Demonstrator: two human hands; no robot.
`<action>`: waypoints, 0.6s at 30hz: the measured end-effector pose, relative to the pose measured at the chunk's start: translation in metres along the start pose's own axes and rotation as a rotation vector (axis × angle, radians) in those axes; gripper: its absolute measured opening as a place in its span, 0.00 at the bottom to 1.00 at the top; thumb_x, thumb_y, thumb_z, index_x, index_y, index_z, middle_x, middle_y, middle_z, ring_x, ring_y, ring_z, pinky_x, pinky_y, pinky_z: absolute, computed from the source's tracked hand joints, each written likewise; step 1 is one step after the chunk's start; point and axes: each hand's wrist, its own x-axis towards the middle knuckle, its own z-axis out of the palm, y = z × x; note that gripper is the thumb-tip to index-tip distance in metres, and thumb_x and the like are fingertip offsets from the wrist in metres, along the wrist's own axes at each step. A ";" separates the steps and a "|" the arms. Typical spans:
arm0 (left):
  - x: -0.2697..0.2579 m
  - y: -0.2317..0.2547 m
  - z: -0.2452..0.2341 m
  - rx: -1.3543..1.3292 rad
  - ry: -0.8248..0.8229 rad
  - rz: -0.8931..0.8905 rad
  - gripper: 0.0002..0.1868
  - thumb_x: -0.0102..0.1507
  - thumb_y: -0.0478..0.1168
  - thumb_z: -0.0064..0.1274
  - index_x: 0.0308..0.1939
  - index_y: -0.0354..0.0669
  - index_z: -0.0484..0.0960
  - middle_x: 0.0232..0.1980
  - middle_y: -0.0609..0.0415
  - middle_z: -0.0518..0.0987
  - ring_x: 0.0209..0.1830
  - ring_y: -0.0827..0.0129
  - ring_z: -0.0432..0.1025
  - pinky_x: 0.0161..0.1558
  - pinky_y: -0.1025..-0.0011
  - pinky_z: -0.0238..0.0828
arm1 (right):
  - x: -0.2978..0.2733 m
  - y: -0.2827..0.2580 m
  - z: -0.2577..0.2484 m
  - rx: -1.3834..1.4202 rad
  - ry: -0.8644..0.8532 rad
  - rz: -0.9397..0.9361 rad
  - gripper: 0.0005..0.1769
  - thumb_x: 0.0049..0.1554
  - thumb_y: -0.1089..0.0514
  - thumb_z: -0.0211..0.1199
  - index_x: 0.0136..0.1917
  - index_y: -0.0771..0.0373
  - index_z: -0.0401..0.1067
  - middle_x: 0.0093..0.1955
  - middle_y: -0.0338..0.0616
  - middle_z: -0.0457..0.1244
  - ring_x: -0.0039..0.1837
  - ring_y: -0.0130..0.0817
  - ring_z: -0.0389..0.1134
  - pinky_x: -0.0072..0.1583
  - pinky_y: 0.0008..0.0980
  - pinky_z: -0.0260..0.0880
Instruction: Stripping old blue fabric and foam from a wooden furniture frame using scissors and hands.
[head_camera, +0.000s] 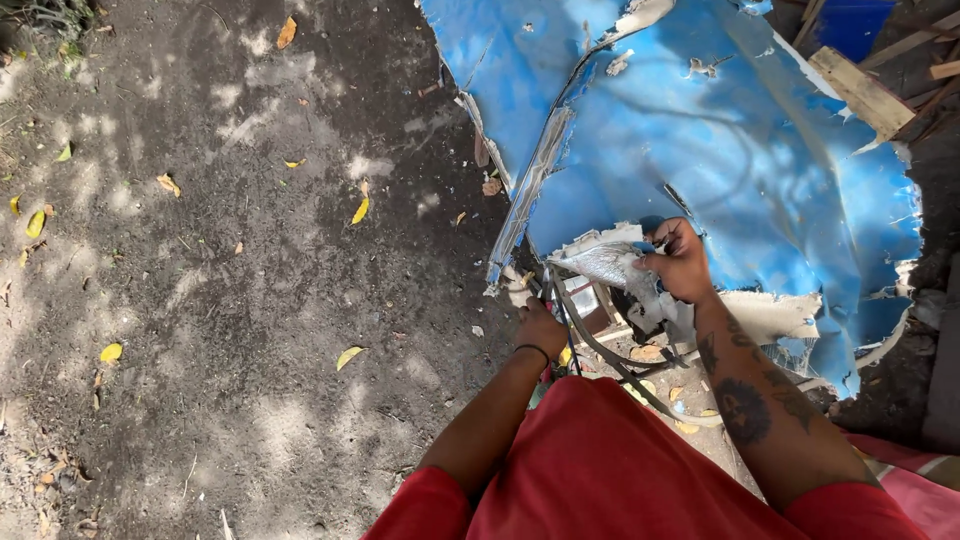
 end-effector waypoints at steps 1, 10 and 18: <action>0.000 0.002 0.002 0.003 0.008 0.012 0.23 0.61 0.38 0.44 0.57 0.35 0.58 0.63 0.27 0.64 0.61 0.31 0.70 0.59 0.43 0.72 | -0.002 -0.001 0.000 0.005 -0.004 0.002 0.30 0.39 0.71 0.80 0.50 0.63 0.64 0.43 0.45 0.65 0.37 0.18 0.50 0.41 0.24 0.48; 0.004 0.008 0.010 -0.022 0.051 -0.077 0.22 0.61 0.39 0.42 0.55 0.36 0.55 0.65 0.29 0.61 0.63 0.29 0.68 0.64 0.46 0.68 | -0.002 -0.017 0.005 0.027 0.002 0.002 0.29 0.40 0.71 0.80 0.49 0.64 0.65 0.37 0.45 0.62 0.34 0.20 0.50 0.38 0.25 0.48; 0.011 0.008 0.004 0.098 0.029 -0.017 0.20 0.60 0.41 0.39 0.54 0.35 0.61 0.54 0.32 0.73 0.58 0.32 0.73 0.60 0.47 0.71 | 0.000 -0.021 0.004 0.034 -0.005 -0.003 0.29 0.41 0.72 0.79 0.49 0.64 0.65 0.33 0.43 0.57 0.33 0.19 0.52 0.40 0.24 0.52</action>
